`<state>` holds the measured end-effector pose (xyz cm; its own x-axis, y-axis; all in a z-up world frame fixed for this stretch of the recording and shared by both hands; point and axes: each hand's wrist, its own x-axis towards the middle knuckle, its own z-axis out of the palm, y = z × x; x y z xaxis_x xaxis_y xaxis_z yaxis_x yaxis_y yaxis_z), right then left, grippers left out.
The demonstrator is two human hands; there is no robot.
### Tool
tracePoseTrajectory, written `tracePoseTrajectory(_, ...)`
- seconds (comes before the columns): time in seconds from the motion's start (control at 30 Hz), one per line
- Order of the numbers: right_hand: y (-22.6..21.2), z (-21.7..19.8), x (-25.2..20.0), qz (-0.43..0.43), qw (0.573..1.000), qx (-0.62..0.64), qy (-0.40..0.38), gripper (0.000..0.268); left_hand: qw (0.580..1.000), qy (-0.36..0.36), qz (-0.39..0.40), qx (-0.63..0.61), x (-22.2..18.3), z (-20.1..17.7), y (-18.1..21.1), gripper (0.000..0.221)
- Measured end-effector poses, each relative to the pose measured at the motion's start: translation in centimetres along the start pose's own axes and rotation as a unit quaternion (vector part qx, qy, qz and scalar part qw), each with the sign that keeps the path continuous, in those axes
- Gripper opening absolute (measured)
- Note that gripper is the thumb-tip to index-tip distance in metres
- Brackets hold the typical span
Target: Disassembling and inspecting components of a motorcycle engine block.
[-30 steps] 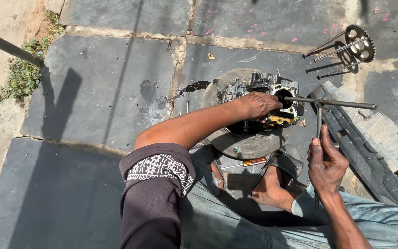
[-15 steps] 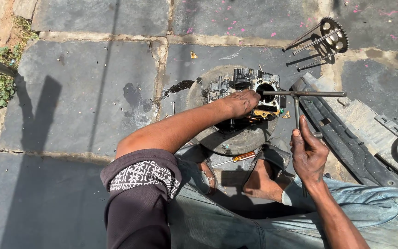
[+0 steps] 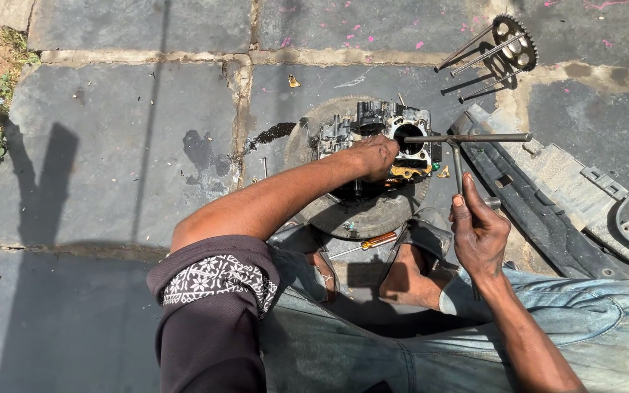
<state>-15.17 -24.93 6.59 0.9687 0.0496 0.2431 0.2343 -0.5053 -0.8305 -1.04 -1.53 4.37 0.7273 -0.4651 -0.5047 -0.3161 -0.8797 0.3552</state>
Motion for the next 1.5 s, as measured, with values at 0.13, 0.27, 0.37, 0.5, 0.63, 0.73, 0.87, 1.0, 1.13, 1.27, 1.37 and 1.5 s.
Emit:
tracePoseTrajectory(0.13,0.3,-0.1,0.0,0.007,1.000,0.009,0.006,0.045,0.999,-0.023,-0.027,-0.017,0.1,-0.5,0.4,0.034)
tracePoseTrajectory(0.27,0.6,-0.3,-0.2,0.010,1.000,0.001,0.005,0.045,0.998,-0.040,-0.043,0.006,-0.1,-1.0,1.1,0.037)
tracePoseTrajectory(0.37,0.6,-0.4,-0.1,0.019,1.000,-0.001,0.004,0.045,0.998,-0.042,-0.044,0.005,0.1,-0.7,1.5,0.040)
tracePoseTrajectory(0.5,0.6,-0.4,-0.3,0.026,1.000,-0.010,0.002,0.045,0.993,-0.059,-0.075,-0.075,2.6,0.8,1.5,0.040)
tracePoseTrajectory(0.63,0.2,-0.6,-0.5,0.009,1.000,0.001,-0.010,0.045,0.994,-0.002,-0.090,0.065,-1.5,-3.8,1.0,0.050)
tracePoseTrajectory(0.73,-0.6,-0.6,-0.9,0.014,0.999,-0.012,-0.042,0.045,0.987,-0.064,-0.119,0.089,-2.2,-3.1,-1.3,0.058)
tracePoseTrajectory(0.87,-1.1,-0.1,-1.4,0.034,0.995,-0.048,-0.080,0.044,0.995,0.027,-0.068,0.071,1.7,3.0,-5.3,0.042)
tracePoseTrajectory(1.0,-1.7,-0.1,-1.5,0.037,0.991,-0.105,-0.072,0.041,0.994,0.006,-0.057,0.096,-3.3,0.9,-2.5,0.050)
tracePoseTrajectory(1.13,-0.9,-0.2,-2.2,-0.110,0.993,-0.050,-0.004,0.041,0.996,0.042,-0.043,0.066,-0.2,4.5,-5.2,0.045)
tracePoseTrajectory(1.27,-0.9,0.4,-2.1,-0.051,0.995,-0.086,-0.014,0.043,0.993,0.095,-0.023,0.063,-0.9,4.2,-5.3,0.035)
tracePoseTrajectory(1.37,-1.9,0.2,-1.7,-0.031,0.993,-0.115,-0.023,0.043,0.992,0.088,-0.030,0.085,-4.2,1.2,-3.4,0.047)
tracePoseTrajectory(1.5,-1.4,0.5,-2.7,-0.058,0.997,-0.054,0.009,0.043,0.995,0.082,-0.042,0.045,-4.3,2.5,-4.4,0.035)
